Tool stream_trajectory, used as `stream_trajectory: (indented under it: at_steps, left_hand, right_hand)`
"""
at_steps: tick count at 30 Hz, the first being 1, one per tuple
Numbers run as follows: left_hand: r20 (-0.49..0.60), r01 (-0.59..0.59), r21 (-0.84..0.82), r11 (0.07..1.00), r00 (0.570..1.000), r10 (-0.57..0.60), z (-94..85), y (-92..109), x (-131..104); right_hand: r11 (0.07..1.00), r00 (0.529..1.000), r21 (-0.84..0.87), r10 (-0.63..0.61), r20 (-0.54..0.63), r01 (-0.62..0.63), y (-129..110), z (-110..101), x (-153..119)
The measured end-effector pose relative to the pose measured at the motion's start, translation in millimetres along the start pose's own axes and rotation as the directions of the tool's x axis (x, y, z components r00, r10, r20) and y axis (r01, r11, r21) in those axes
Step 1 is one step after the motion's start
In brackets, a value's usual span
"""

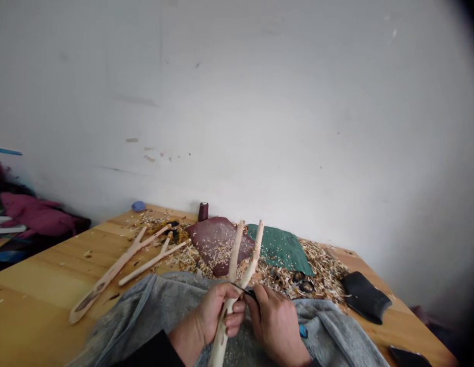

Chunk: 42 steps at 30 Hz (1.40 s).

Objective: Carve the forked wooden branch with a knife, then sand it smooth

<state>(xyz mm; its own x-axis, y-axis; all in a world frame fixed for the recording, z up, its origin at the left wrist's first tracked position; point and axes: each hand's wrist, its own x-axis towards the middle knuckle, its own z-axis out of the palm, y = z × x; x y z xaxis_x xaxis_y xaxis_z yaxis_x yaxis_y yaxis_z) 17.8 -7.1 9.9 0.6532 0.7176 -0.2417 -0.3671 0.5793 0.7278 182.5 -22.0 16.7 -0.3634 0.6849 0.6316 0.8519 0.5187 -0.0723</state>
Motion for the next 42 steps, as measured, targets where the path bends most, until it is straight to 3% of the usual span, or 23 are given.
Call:
stream_trajectory:
  at_steps: [6, 11, 18, 22, 27, 31, 38, 42]
  left_hand:
    - [0.007, -0.022, 0.078, 0.997, 1.000, 0.021, 1.1, 5, -7]
    - [-0.024, -0.036, 0.123, 0.992, 0.999, 0.039, 4.2, 1, -10]
    - [-0.194, -0.135, 0.201, 0.970, 0.965, 0.174, 6.4, -5, -1]
    - [-0.161, -0.110, 0.228, 0.968, 0.976, 0.149, 0.7, -3, -1]
    - [-0.036, -0.151, 0.263, 0.953, 0.985, 0.166, 0.9, -4, -5]
    - [0.001, -0.153, 0.270, 0.951, 0.987, 0.158, 2.3, -5, -6]
    - [-0.206, -0.011, 0.417, 0.909, 0.973, 0.106, 4.7, -8, 3]
    - [-0.262, 0.041, 0.478, 0.877, 0.960, 0.097, 9.5, -7, -1]
  right_hand:
    - [0.993, 0.986, 0.041, -0.108, -0.127, 0.114, 12, -3, 20]
    - [0.996, 0.979, 0.072, -0.034, -0.199, 0.049, 24, 2, 23]
    - [0.996, 0.995, 0.013, -0.090, -0.045, 0.091, 12, 13, 6]
    - [0.996, 0.996, 0.017, -0.086, -0.026, 0.086, 17, 15, 4]
    - [0.998, 0.988, -0.029, 0.046, -0.145, -0.051, 37, 15, 9]
    - [1.000, 0.989, -0.007, -0.010, -0.147, 0.009, 34, 11, 7]
    - [0.985, 0.986, -0.070, -0.155, 0.058, 0.159, 8, 14, -1]
    - [0.986, 0.997, -0.155, -0.062, 0.046, 0.068, 22, 17, 1]
